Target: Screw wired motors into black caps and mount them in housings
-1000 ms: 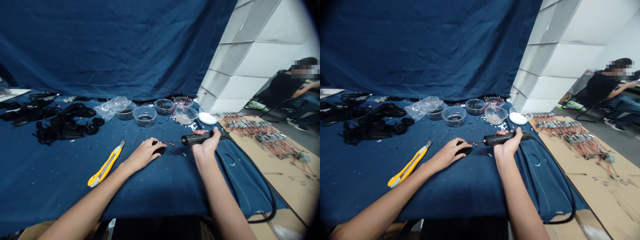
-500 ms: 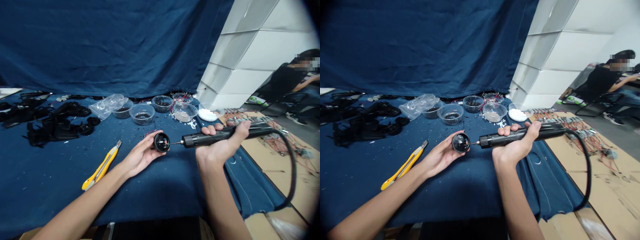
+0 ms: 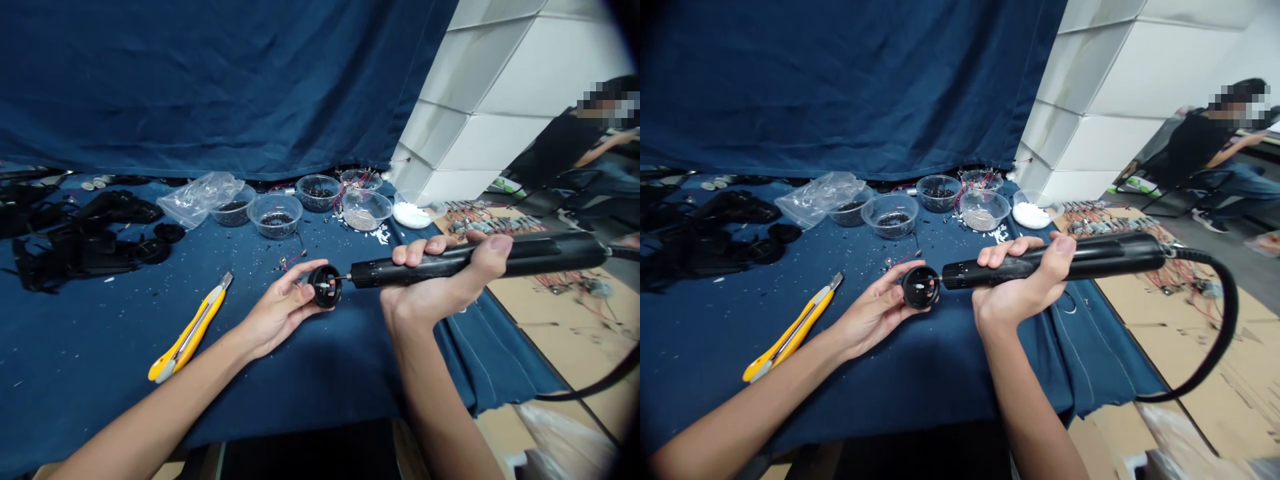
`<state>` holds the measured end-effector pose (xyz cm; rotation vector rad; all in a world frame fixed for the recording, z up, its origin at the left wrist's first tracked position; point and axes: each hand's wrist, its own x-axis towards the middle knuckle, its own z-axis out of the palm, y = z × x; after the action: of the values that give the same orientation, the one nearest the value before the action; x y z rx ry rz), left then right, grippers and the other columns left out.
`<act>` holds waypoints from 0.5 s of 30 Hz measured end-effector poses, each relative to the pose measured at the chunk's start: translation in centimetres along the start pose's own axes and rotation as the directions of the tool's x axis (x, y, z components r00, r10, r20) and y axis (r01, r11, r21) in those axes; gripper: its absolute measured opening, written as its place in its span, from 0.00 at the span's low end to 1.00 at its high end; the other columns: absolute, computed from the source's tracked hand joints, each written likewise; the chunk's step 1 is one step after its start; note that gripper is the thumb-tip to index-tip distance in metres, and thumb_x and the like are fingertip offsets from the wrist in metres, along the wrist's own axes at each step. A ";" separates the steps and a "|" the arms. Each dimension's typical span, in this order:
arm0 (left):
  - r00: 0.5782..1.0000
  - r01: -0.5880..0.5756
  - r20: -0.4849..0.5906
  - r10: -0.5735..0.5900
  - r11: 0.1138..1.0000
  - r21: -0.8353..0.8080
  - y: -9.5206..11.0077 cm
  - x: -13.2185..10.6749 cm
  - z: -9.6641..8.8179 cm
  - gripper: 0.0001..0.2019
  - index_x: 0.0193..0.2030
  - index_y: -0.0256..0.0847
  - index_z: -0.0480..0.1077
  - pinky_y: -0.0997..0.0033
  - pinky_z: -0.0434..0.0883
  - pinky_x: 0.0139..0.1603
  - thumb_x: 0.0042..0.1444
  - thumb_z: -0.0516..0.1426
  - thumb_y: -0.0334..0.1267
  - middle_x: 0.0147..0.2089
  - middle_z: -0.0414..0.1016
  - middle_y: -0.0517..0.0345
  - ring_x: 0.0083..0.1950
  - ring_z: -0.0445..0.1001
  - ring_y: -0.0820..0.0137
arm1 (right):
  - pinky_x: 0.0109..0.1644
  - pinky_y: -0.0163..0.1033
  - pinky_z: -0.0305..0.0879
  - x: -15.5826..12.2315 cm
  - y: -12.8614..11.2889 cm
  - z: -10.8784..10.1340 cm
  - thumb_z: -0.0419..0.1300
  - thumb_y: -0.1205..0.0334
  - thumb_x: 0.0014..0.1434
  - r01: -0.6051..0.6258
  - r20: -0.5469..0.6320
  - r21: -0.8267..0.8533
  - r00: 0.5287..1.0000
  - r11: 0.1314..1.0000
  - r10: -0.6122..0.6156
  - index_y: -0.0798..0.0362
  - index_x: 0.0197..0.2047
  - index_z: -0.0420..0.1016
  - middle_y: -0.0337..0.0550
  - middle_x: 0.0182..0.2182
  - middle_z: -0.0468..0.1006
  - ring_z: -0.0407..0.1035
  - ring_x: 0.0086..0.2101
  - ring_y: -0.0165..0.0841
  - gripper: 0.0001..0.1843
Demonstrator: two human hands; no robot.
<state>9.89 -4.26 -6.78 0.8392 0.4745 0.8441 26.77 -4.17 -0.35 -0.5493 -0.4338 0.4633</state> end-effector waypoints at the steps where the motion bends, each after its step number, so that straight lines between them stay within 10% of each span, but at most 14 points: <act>1: 1.000 -0.003 -0.004 0.003 1.000 0.005 -0.1 0.0 0.0 0.24 0.60 0.45 0.65 0.59 0.72 0.55 0.57 0.62 0.41 0.56 0.71 0.45 0.53 0.74 0.59 | 0.17 0.30 0.61 0.0 0.0 0.0 0.50 0.52 0.62 0.010 0.000 -0.001 1.000 1.000 -0.010 0.50 0.37 0.63 0.30 0.21 0.61 0.59 0.16 0.24 0.10; 15: 0.993 -0.085 -0.082 0.088 0.996 0.037 -0.1 -0.5 0.2 0.22 0.56 0.42 0.69 0.58 0.74 0.50 0.54 0.64 0.41 0.47 0.73 0.50 0.45 0.75 0.65 | 0.15 0.31 0.57 -1.6 -1.0 1.0 0.47 0.51 0.64 0.005 0.133 0.012 0.991 1.000 -0.007 0.48 0.39 0.59 0.29 0.20 0.59 0.57 0.14 0.24 0.10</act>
<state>9.82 -4.83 -6.73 0.8623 0.5296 0.9558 25.25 -5.42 0.56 -0.5077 -0.5604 0.4980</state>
